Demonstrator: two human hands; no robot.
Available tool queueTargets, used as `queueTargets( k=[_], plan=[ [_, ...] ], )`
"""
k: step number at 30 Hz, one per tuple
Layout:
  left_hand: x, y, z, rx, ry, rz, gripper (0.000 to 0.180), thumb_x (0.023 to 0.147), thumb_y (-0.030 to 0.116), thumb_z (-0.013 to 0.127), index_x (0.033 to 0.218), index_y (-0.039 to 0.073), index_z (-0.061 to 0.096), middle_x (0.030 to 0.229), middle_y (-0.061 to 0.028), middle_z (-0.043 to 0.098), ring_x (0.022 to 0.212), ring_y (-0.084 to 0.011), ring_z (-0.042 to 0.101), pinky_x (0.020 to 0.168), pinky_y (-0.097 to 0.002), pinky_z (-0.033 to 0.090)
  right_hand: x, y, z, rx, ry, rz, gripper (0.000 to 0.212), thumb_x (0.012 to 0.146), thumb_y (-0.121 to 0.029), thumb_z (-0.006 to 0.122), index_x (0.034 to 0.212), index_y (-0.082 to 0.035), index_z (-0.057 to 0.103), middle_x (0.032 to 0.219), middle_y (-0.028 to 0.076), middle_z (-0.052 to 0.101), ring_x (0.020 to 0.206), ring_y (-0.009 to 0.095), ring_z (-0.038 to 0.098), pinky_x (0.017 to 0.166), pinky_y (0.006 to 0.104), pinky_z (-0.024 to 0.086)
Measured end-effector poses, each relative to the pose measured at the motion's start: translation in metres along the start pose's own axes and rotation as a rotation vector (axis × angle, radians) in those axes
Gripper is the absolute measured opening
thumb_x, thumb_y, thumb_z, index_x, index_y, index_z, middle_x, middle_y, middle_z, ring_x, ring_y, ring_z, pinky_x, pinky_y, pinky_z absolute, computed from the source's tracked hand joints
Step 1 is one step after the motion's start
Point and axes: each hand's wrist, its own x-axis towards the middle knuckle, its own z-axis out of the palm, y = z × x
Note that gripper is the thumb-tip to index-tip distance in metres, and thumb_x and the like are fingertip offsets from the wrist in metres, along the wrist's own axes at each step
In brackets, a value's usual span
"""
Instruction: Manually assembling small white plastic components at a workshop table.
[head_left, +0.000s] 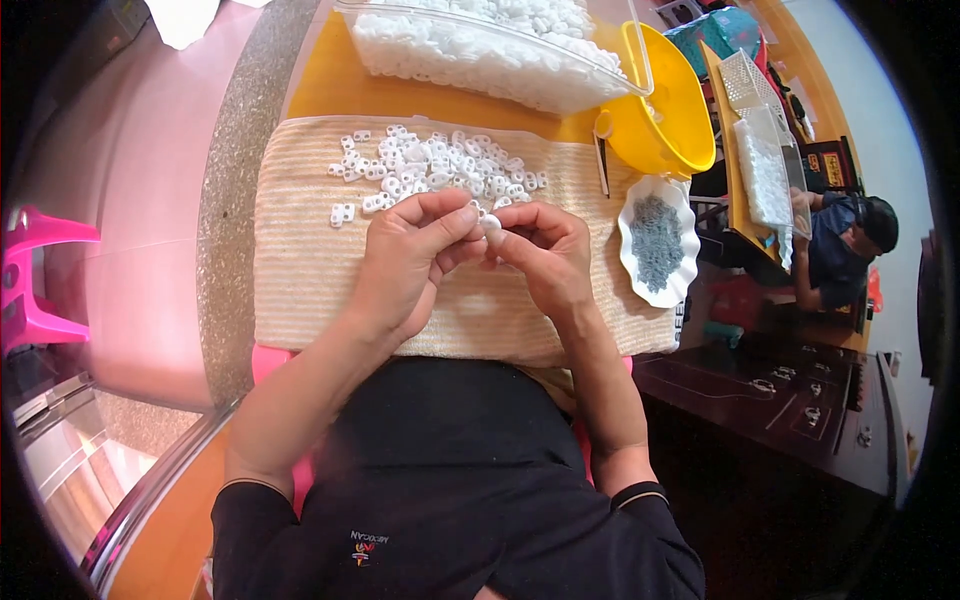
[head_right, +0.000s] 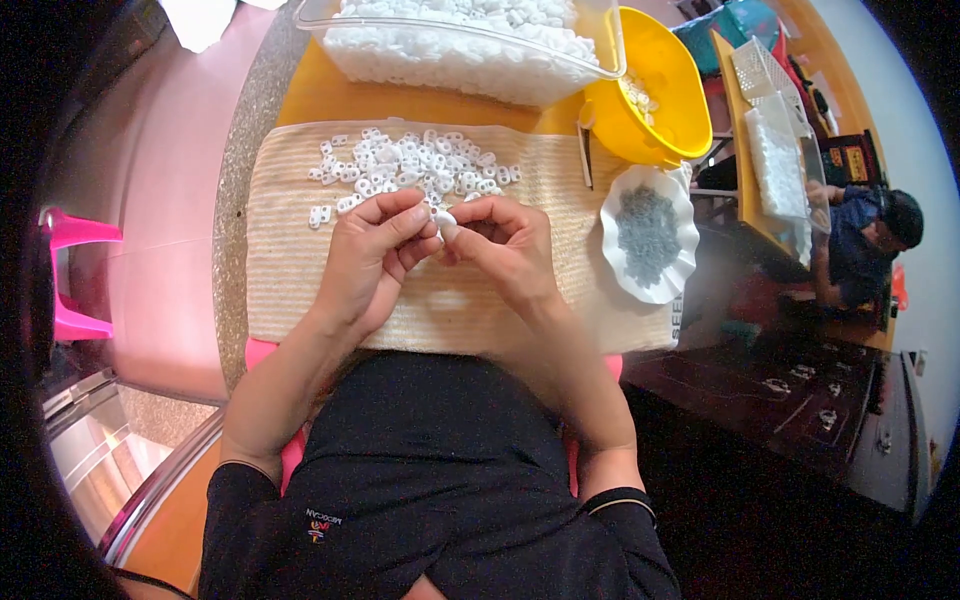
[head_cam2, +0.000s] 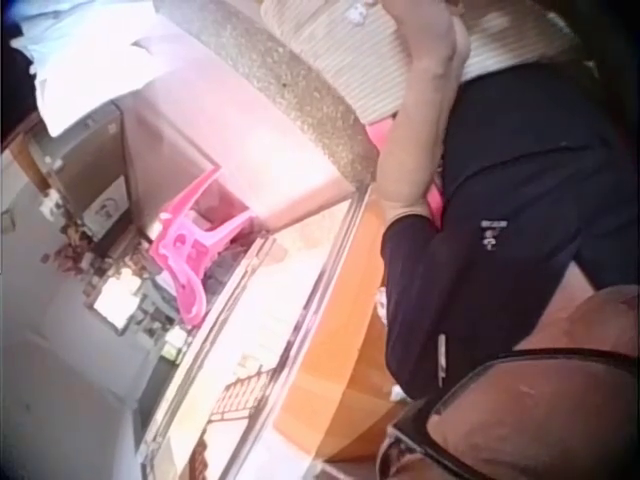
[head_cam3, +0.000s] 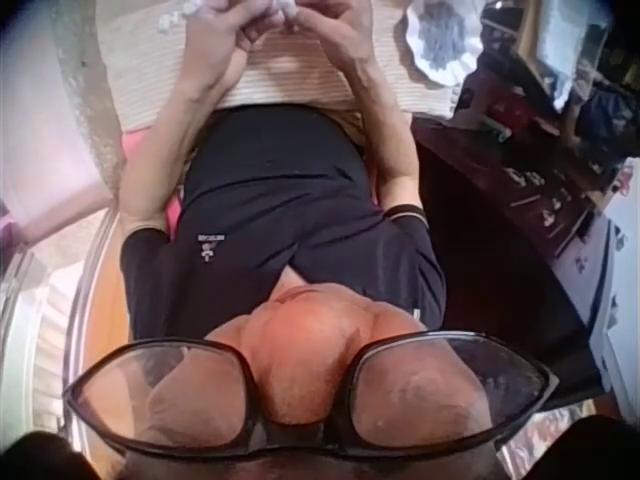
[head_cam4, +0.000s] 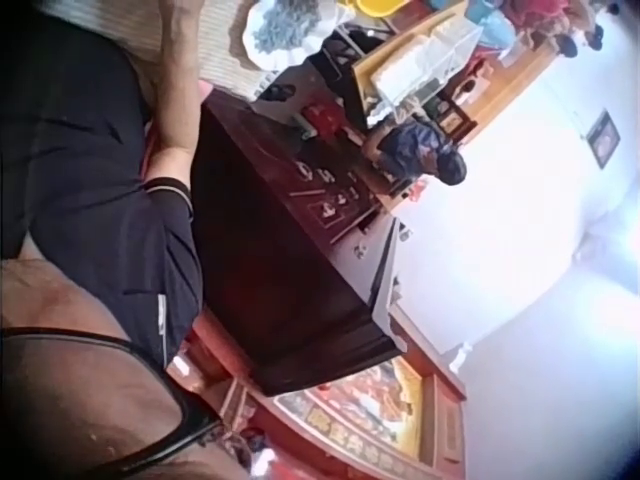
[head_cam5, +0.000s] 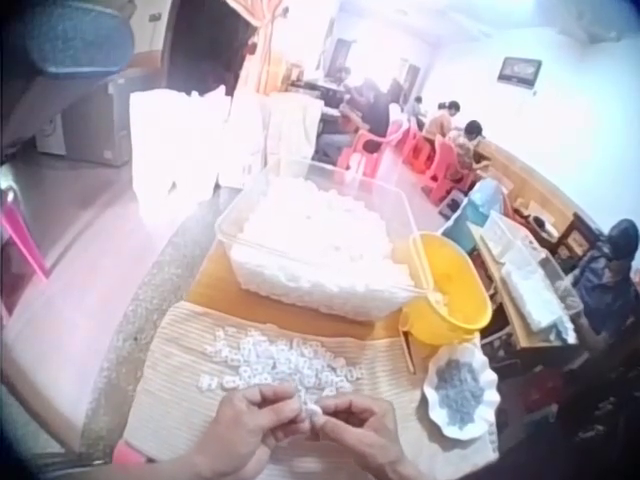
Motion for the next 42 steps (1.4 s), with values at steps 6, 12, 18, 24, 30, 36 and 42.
queueTargets(
  k=[6,12,18,24,30,36,42],
  plan=[
    [0.001,-0.002,-0.002,-0.011,0.009,-0.03,0.016,0.087,0.002,0.063,0.102,-0.001,0.059,0.089,-0.0089,0.064,0.079,-0.0148,0.064,0.073,-0.026,0.055,-0.003,-0.002,0.001,0.064,-0.003,0.004,0.026,0.083,0.004,0.064,0.109,0.006,0.062,0.088,0.01,0.066,0.073,0.015,0.064,0.066,0.0268,0.054],
    [0.001,-0.003,-0.002,-0.001,-0.003,-0.04,0.016,0.087,0.002,0.063,0.103,0.0,0.06,0.088,-0.009,0.065,0.077,-0.0153,0.065,0.071,-0.0262,0.057,-0.006,-0.002,-0.005,0.026,-0.062,0.063,0.03,0.084,0.003,0.065,0.114,0.006,0.06,0.091,0.011,0.066,0.074,0.016,0.064,0.066,0.0274,0.053],
    [0.002,-0.001,-0.002,0.017,0.026,-0.069,0.017,0.087,0.002,0.064,0.103,-0.001,0.06,0.089,-0.0094,0.065,0.077,-0.0148,0.065,0.072,-0.0259,0.056,-0.005,-0.006,-0.005,0.028,-0.078,0.096,0.031,0.083,0.003,0.065,0.114,0.006,0.06,0.093,0.011,0.066,0.076,0.016,0.065,0.068,0.028,0.054],
    [0.002,-0.002,-0.003,0.039,0.047,-0.113,0.018,0.087,0.002,0.064,0.104,-0.001,0.06,0.088,-0.0097,0.066,0.078,-0.0156,0.065,0.072,-0.0262,0.056,-0.005,-0.011,-0.007,0.03,-0.065,0.166,0.03,0.083,0.004,0.066,0.112,0.006,0.06,0.099,0.011,0.065,0.085,0.014,0.064,0.072,0.0264,0.052],
    [0.001,0.0,-0.002,0.015,0.076,-0.169,0.015,0.087,0.001,0.063,0.102,0.0,0.06,0.088,-0.0103,0.066,0.079,-0.0163,0.066,0.073,-0.0276,0.057,-0.005,-0.013,-0.007,0.034,-0.051,0.185,0.029,0.083,0.005,0.065,0.111,0.005,0.06,0.1,0.011,0.064,0.086,0.013,0.062,0.075,0.0255,0.05],
    [0.003,0.002,-0.002,-0.014,0.118,-0.167,0.014,0.087,0.0,0.061,0.101,0.0,0.06,0.088,-0.0102,0.066,0.078,-0.0165,0.065,0.072,-0.0289,0.057,-0.004,-0.004,-0.012,0.083,-0.04,0.133,0.027,0.084,0.007,0.06,0.111,0.006,0.058,0.099,0.016,0.061,0.078,0.022,0.066,0.068,0.0316,0.056],
    [0.002,0.001,-0.006,-0.003,0.104,-0.185,0.014,0.087,0.001,0.062,0.1,0.0,0.06,0.086,-0.0113,0.065,0.077,-0.0174,0.065,0.071,-0.0294,0.056,-0.002,-0.005,-0.015,0.012,-0.09,0.084,0.025,0.085,0.006,0.06,0.11,0.007,0.059,0.099,0.018,0.061,0.076,0.023,0.067,0.067,0.0321,0.056]
  ],
)
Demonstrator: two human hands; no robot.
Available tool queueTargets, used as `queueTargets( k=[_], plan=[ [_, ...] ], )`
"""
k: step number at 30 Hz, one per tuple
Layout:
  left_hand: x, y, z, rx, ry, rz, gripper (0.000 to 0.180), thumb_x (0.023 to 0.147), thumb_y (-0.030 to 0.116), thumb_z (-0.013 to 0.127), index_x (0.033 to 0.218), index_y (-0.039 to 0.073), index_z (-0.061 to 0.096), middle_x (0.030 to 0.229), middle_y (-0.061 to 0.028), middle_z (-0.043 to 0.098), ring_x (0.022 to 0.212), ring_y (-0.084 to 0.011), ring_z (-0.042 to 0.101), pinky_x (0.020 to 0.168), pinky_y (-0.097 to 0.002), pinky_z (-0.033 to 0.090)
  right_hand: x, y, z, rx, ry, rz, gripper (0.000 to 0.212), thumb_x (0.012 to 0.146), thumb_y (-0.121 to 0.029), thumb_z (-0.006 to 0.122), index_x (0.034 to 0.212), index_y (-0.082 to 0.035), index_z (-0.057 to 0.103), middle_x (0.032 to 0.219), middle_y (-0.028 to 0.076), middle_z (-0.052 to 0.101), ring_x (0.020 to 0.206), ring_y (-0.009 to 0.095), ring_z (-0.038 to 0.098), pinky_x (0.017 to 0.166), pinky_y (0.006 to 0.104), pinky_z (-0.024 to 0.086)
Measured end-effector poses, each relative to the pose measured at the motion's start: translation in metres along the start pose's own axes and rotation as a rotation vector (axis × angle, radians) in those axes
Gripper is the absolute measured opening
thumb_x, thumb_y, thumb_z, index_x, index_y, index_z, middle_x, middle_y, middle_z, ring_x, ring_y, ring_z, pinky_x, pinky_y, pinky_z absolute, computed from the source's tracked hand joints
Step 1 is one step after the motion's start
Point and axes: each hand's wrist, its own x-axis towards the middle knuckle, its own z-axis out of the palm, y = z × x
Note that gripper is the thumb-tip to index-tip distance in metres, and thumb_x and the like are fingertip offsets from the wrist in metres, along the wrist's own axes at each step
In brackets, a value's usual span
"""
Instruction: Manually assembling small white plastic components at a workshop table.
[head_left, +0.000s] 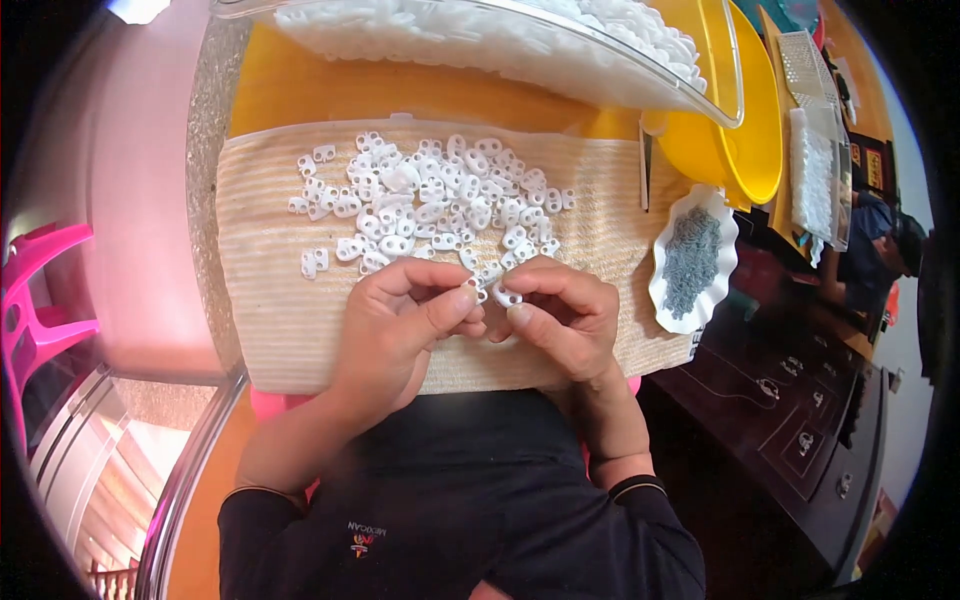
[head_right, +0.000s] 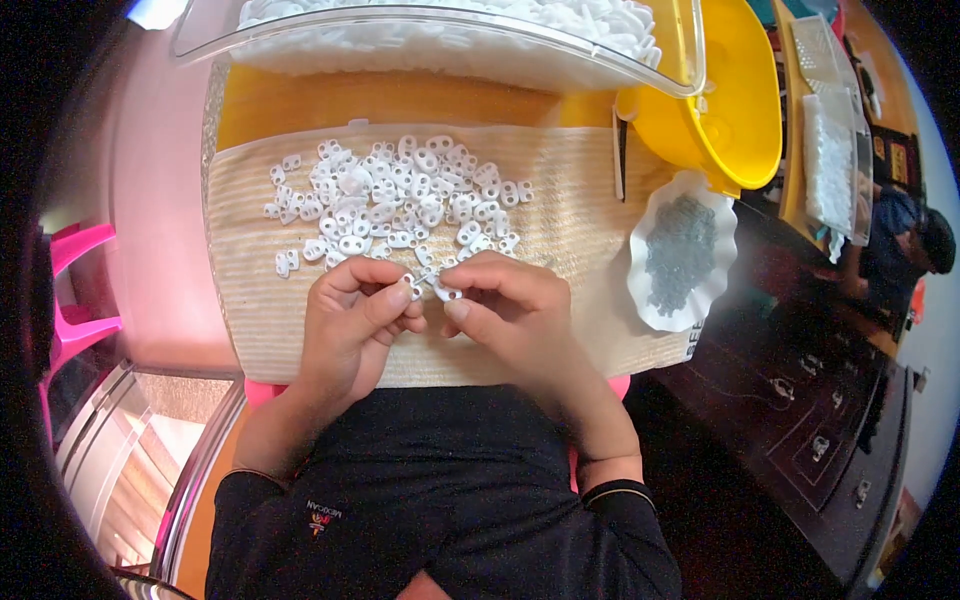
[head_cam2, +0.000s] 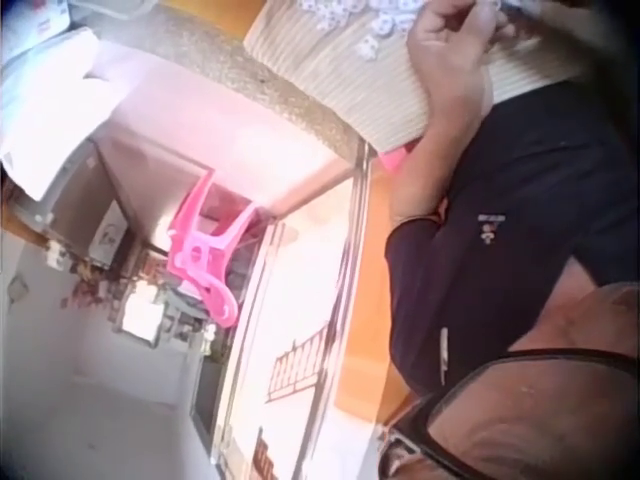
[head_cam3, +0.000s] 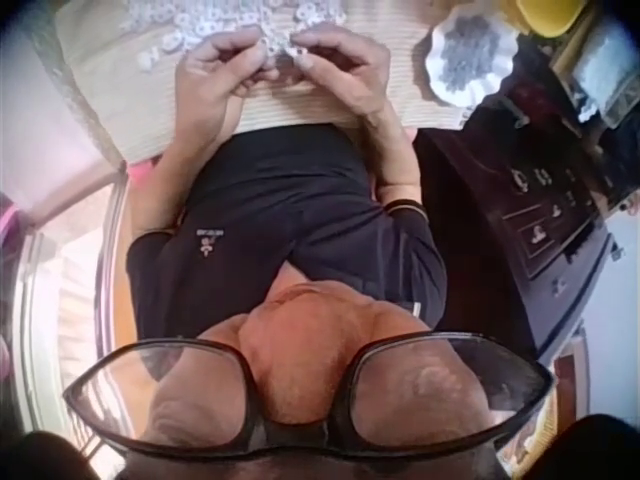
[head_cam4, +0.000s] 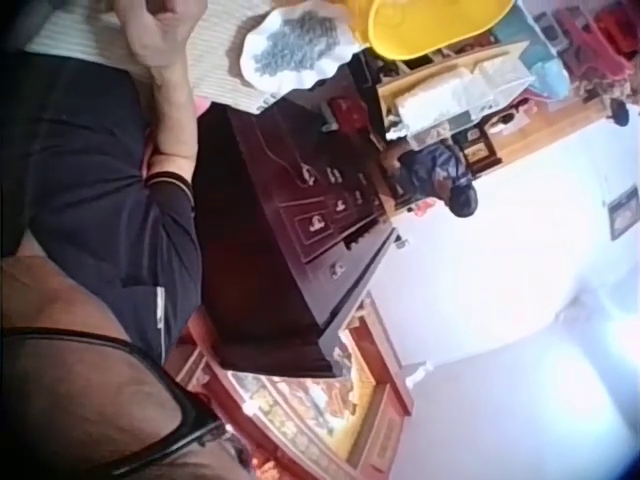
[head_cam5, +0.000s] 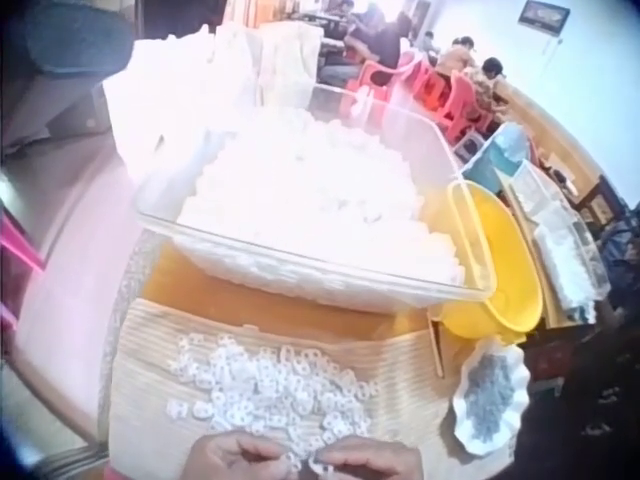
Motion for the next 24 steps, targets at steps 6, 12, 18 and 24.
queueTargets(
  k=[6,12,18,24],
  plan=[
    [0.001,-0.005,-0.001,-0.015,-0.082,0.032,0.013,0.087,0.001,0.062,0.1,-0.001,0.06,0.086,-0.0127,0.065,0.076,-0.0173,0.065,0.07,-0.0289,0.056,0.004,-0.003,0.004,-0.289,-0.018,-0.072,0.014,0.088,-0.005,0.063,0.098,0.005,0.063,0.087,0.013,0.066,0.077,0.018,0.062,0.068,0.0273,0.048],
    [0.0,-0.008,0.002,0.01,-0.073,-0.003,0.013,0.087,0.001,0.062,0.1,-0.001,0.06,0.087,-0.0136,0.066,0.075,-0.0166,0.065,0.07,-0.0277,0.056,0.007,0.006,0.003,-0.349,-0.006,-0.221,0.013,0.089,-0.006,0.061,0.096,0.005,0.062,0.088,0.014,0.066,0.08,0.019,0.063,0.072,0.0281,0.049],
    [-0.001,-0.011,0.002,0.005,-0.065,0.02,0.013,0.087,0.0,0.062,0.1,-0.001,0.061,0.085,-0.0129,0.066,0.074,-0.0167,0.066,0.069,-0.0284,0.057,-0.002,0.007,0.007,-0.244,0.055,-0.055,0.016,0.087,0.001,0.063,0.102,0.005,0.061,0.097,0.012,0.065,0.085,0.015,0.062,0.076,0.0264,0.049],
    [-0.001,-0.01,0.001,-0.009,-0.051,0.055,0.013,0.088,0.001,0.061,0.101,0.0,0.061,0.086,-0.0118,0.067,0.077,-0.0166,0.067,0.071,-0.0289,0.058,-0.004,0.005,0.009,-0.107,0.07,-0.003,0.027,0.085,0.003,0.065,0.111,0.005,0.06,0.101,0.01,0.065,0.091,0.014,0.062,0.08,0.0263,0.05]
  ],
)
